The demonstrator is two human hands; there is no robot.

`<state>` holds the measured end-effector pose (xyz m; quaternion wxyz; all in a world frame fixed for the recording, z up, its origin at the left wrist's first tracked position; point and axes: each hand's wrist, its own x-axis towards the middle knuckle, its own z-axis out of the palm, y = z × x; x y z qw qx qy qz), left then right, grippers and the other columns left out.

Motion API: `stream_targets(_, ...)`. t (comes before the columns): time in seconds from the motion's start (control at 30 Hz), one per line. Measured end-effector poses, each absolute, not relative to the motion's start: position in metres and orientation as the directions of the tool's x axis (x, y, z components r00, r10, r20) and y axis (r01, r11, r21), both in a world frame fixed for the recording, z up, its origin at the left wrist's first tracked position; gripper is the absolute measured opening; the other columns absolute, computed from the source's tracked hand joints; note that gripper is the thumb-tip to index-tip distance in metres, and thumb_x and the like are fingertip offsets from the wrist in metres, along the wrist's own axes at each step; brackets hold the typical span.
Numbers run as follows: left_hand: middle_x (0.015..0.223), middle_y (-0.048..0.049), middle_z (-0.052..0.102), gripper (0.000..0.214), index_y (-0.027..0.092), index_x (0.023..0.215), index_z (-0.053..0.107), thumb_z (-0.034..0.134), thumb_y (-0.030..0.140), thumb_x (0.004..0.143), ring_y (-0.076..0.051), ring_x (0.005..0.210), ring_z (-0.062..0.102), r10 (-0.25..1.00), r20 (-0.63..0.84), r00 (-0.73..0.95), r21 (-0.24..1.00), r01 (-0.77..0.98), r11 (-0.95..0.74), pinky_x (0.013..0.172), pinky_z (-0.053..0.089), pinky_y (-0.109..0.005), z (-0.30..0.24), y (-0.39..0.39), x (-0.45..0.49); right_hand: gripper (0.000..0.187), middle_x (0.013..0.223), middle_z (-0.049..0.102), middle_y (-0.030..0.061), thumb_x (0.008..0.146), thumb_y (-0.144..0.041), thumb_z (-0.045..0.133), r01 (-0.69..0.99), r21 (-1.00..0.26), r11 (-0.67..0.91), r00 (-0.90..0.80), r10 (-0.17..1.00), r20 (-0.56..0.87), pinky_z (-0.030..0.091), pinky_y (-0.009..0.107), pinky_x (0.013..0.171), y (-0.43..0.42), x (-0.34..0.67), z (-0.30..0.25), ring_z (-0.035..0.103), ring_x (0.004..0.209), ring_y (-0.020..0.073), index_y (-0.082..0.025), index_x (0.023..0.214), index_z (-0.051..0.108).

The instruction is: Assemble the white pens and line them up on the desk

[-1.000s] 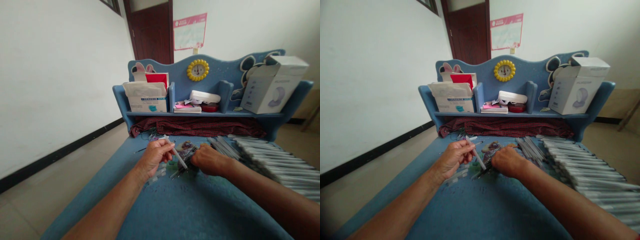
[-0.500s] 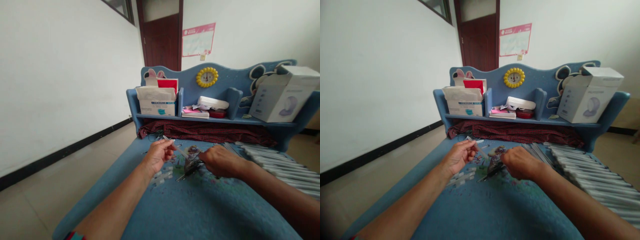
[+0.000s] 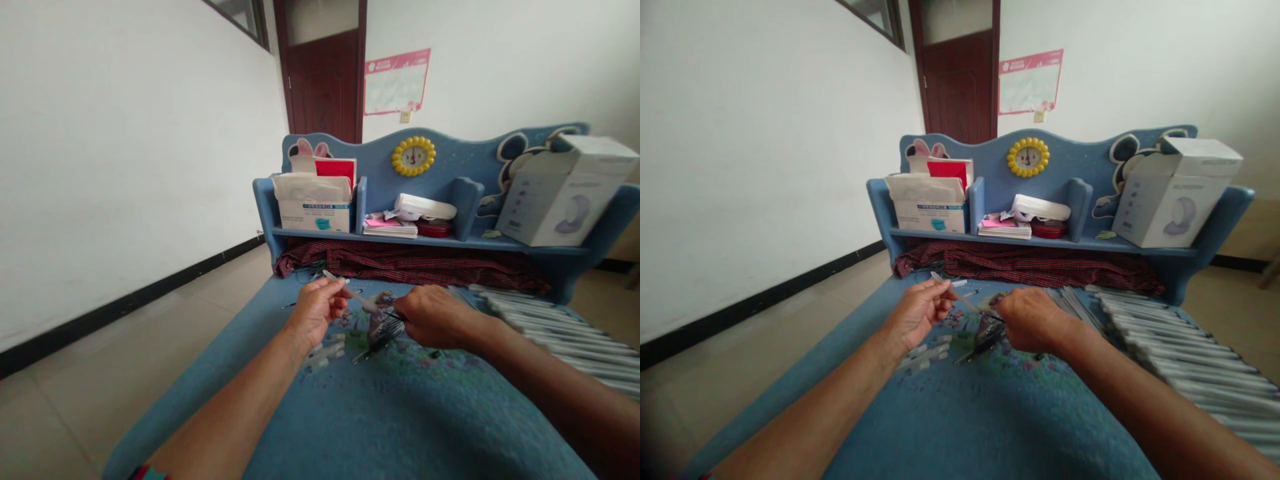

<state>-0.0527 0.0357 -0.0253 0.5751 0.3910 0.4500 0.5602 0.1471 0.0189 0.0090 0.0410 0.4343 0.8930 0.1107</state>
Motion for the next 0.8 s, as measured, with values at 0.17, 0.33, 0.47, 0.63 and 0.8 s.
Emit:
stream_targets(0.17, 0.058, -0.0018, 0.061, 0.013, 0.012, 0.067, 0.057, 0.064, 0.022, 0.070, -0.006, 0.042, 0.051, 0.997, -0.072, -0.028, 0.963, -0.264, 0.062, 0.037, 0.035, -0.014, -0.025, 0.033, -0.050, 0.025, 0.076, 0.069, 0.0134, 0.068, -0.015, 0.045, 0.762, 0.231, 0.605, -0.628, 0.777, 0.038, 0.043, 0.030, 0.056, 0.022, 0.145, 0.006, 0.065, 0.071, 0.0269, -0.016, 0.081, 0.066)
stream_targets(0.33, 0.060, -0.0022, 0.063, 0.013, 0.012, 0.069, 0.057, 0.064, 0.023, 0.070, -0.006, 0.042, 0.052, 0.998, -0.049, -0.033, 0.971, -0.238, 0.040, 0.036, 0.035, -0.014, -0.026, 0.033, -0.049, 0.029, 0.078, 0.069, 0.0144, 0.067, -0.013, 0.045, 0.781, 0.228, 0.582, -0.599, 0.801, 0.008, 0.045, 0.030, 0.059, 0.023, 0.141, 0.007, 0.066, 0.075, 0.0268, -0.015, 0.085, 0.067)
stream_targets(0.47, 0.060, -0.0020, 0.062, 0.013, 0.012, 0.070, 0.057, 0.065, 0.023, 0.070, -0.007, 0.045, 0.054, 0.999, -0.010, -0.048, 0.973, -0.231, -0.001, 0.037, 0.037, -0.014, -0.027, 0.032, -0.048, 0.030, 0.081, 0.069, 0.0150, 0.067, -0.013, 0.046, 0.792, 0.239, 0.562, -0.574, 0.819, -0.025, 0.047, 0.032, 0.062, 0.022, 0.137, 0.012, 0.065, 0.078, 0.0272, -0.015, 0.087, 0.068)
stream_targets(0.63, 0.063, -0.0022, 0.062, 0.011, 0.012, 0.070, 0.058, 0.065, 0.019, 0.068, -0.009, 0.051, 0.059, 0.996, 0.032, -0.088, 0.963, -0.264, -0.054, 0.040, 0.041, -0.015, -0.026, 0.029, -0.045, 0.026, 0.081, 0.069, 0.0156, 0.068, -0.013, 0.047, 0.798, 0.278, 0.534, -0.554, 0.832, -0.009, 0.048, 0.035, 0.063, 0.018, 0.133, 0.020, 0.066, 0.079, 0.0286, -0.015, 0.085, 0.067)
stream_targets(0.8, 0.066, -0.0041, 0.063, 0.008, 0.011, 0.072, 0.058, 0.064, 0.016, 0.070, -0.012, 0.057, 0.062, 0.990, 0.030, -0.139, 0.944, -0.321, -0.073, 0.043, 0.045, -0.016, -0.023, 0.029, -0.045, 0.023, 0.078, 0.068, 0.0167, 0.074, -0.015, 0.045, 0.792, 0.329, 0.515, -0.556, 0.830, 0.038, 0.049, 0.037, 0.062, 0.014, 0.128, 0.026, 0.066, 0.076, 0.0292, -0.014, 0.083, 0.066)
